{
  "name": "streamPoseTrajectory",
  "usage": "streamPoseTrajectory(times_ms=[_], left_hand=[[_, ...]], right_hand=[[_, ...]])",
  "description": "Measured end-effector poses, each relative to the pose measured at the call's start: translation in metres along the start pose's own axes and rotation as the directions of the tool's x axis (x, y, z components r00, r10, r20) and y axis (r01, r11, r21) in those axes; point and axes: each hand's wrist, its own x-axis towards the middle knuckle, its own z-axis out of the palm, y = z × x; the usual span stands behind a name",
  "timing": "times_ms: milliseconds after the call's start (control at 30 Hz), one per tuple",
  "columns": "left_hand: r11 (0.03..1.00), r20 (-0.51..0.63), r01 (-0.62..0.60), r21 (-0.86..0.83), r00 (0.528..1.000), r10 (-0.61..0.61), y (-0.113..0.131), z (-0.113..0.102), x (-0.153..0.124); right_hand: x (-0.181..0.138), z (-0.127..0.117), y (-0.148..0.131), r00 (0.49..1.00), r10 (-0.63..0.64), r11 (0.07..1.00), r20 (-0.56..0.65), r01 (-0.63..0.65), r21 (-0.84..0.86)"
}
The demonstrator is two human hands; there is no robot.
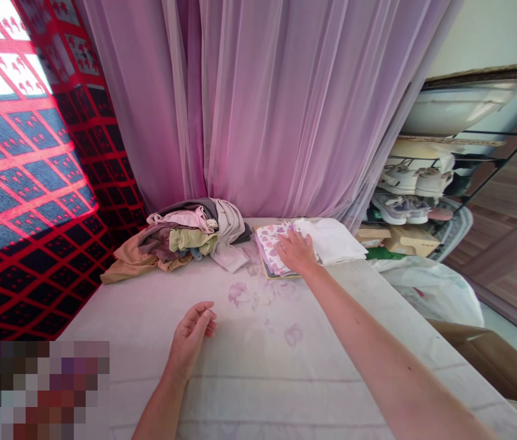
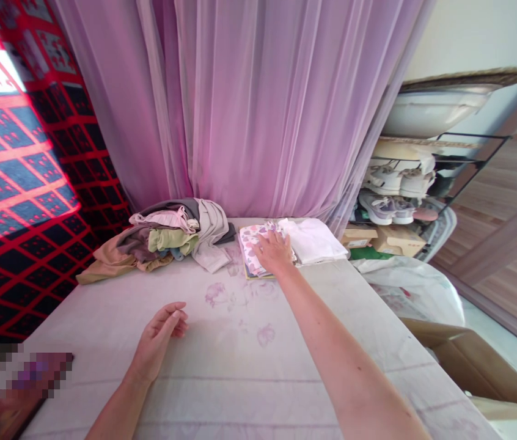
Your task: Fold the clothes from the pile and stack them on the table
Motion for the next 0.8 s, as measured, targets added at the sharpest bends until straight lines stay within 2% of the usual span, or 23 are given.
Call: streamPoseTrajectory(times_ms=[133,233,300,367,433,500,633,800], left_hand=[[1.000,0.005,-0.002,0.010,1.000,0.002,-0.002,-0.002,0.002],[1.000,-0.003,-0.011,0.006,1.000,0.011,-0.004,-0.002,0.003],[1.000,-0.014,-0.013,0.007,1.000,0.013,-0.005,-0.001,0.003],[1.000,-0.024,-0.013,0.007,1.000,0.013,-0.005,0.000,0.004],[1.000,-0.032,-0.014,0.005,0.999,0.014,-0.005,0.000,0.004],[1.000,-0.040,-0.011,0.006,0.999,0.011,-0.005,0.001,0.005],[1.000,-0.058,-0.002,0.016,0.998,0.003,-0.003,0.002,0.006],[0.999,-0.093,-0.010,0.050,0.996,0.014,-0.003,0.006,0.005]], right_hand=[[-0.013,0.016,0.003,0.998,0.058,0.998,0.027,-0.059,0.023],[-0.014,0.015,0.006,0.999,0.044,0.996,-0.001,-0.044,0.082],[-0.020,0.011,0.004,0.995,0.030,0.993,-0.096,-0.019,0.119],[-0.036,0.011,0.000,0.966,0.042,0.985,-0.255,0.002,0.170],[-0.062,0.018,-0.007,0.919,0.067,0.970,-0.390,0.032,0.241],[-0.093,0.031,-0.016,0.896,0.050,0.948,-0.442,0.097,0.304],[-0.145,0.061,-0.030,0.883,0.089,0.863,-0.460,0.162,0.479],[-0.170,0.070,-0.034,0.897,0.248,0.701,-0.367,0.095,0.707]])
